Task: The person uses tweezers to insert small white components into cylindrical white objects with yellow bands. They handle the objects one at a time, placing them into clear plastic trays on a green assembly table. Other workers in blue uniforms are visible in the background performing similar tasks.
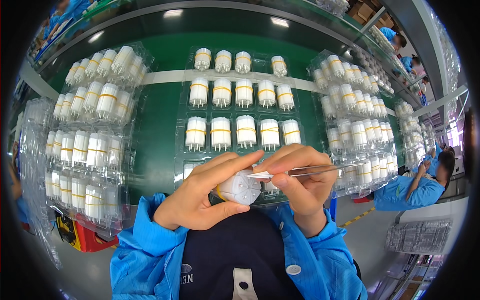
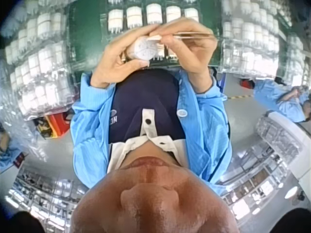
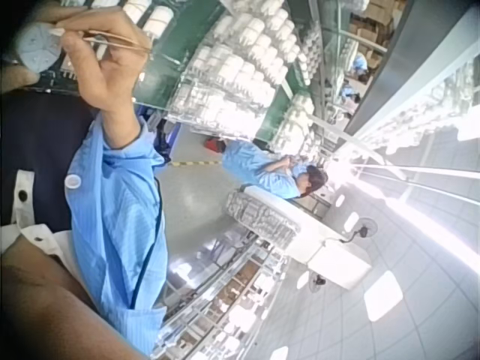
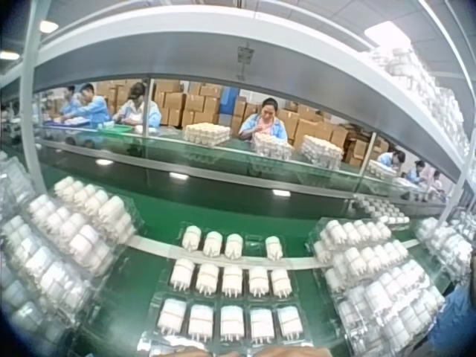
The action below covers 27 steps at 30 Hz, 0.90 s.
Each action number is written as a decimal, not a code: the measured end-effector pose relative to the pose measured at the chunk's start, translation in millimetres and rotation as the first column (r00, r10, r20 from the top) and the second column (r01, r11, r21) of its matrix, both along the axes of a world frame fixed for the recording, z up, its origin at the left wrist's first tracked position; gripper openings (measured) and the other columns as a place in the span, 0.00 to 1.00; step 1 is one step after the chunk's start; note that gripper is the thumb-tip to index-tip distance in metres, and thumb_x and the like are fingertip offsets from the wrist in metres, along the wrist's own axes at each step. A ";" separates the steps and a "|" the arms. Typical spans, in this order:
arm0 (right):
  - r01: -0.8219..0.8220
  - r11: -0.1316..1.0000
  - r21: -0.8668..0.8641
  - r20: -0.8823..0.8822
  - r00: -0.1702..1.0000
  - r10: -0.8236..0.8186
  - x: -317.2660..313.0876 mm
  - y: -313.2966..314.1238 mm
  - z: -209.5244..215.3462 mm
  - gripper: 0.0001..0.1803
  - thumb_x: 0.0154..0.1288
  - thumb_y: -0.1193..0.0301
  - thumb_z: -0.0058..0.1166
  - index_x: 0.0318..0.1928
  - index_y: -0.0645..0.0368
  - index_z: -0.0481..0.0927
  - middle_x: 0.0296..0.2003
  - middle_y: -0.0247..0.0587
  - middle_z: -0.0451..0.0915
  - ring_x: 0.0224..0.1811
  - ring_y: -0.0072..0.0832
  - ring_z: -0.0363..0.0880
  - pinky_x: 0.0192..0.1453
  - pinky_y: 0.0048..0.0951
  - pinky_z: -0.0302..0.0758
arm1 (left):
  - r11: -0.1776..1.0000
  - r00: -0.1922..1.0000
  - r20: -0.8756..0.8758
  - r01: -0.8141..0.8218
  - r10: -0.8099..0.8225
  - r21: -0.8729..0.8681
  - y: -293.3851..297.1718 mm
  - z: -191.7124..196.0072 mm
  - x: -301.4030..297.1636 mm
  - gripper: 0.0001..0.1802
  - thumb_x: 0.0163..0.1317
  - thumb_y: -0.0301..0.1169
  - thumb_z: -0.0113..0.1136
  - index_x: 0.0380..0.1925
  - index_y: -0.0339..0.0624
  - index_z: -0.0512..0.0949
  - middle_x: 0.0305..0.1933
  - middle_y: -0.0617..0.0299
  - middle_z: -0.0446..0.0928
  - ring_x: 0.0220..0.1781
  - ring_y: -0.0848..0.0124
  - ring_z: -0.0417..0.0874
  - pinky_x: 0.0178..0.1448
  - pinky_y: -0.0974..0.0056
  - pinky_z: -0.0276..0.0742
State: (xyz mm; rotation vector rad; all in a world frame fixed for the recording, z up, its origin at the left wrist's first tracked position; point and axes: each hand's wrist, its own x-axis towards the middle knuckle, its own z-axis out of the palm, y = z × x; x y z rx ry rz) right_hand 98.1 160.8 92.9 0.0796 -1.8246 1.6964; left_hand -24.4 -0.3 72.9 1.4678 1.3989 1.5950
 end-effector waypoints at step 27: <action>0.065 0.998 -0.002 -0.042 0.997 -0.065 -3.7 -19.1 -3.6 0.08 0.57 0.84 0.59 0.39 0.68 0.82 0.36 0.52 0.84 0.34 0.30 0.84 0.37 0.26 0.79 | 0.907 0.899 -0.153 -0.386 0.410 0.168 8.9 -9.5 11.0 0.29 0.43 0.17 0.69 0.50 0.36 0.77 0.44 0.52 0.75 0.45 0.60 0.78 0.47 0.62 0.75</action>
